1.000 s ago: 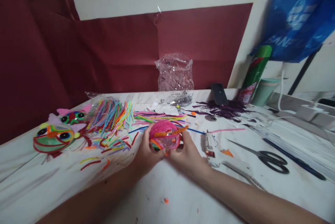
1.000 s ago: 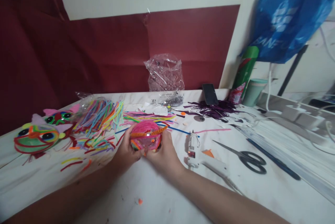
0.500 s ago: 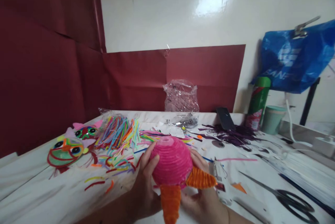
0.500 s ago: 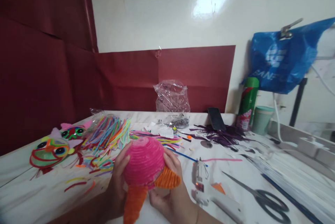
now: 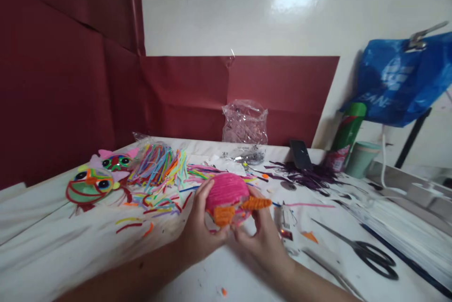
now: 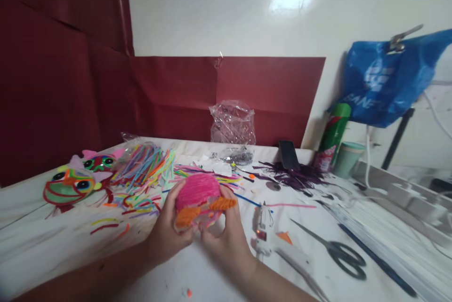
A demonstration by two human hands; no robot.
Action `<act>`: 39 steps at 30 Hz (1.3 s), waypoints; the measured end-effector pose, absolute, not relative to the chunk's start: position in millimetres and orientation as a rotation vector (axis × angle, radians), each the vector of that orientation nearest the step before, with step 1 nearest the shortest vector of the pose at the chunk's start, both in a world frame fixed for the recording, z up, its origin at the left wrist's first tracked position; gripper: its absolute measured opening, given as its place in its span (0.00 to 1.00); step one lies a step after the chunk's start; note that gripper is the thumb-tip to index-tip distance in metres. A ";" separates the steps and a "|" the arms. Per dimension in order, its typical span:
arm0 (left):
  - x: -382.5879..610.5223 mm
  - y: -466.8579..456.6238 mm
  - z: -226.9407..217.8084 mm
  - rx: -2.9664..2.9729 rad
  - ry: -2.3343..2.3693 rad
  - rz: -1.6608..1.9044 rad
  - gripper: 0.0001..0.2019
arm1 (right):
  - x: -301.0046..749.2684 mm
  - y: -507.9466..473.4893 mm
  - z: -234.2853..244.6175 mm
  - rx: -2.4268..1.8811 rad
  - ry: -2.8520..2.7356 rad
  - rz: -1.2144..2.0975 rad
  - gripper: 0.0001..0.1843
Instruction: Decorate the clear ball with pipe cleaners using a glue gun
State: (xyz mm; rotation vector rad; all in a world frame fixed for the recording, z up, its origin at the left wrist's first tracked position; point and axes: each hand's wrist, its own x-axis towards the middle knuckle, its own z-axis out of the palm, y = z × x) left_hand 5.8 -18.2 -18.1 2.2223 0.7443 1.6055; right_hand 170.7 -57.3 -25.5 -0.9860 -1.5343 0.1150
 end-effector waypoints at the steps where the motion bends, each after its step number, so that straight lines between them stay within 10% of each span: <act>1: 8.1 -17.8 -18.9 2.157 0.782 1.559 0.45 | 170.1 -56.9 -24.1 -0.997 -1.513 0.195 0.38; 18: 14.4 -12.7 -18.5 1.659 0.775 1.281 0.46 | 168.4 -56.3 -12.9 -1.200 -1.329 0.580 0.24; 39: 10.6 9.3 -18.4 1.350 0.762 1.015 0.37 | 167.7 -62.6 -0.2 -1.292 -1.038 1.025 0.38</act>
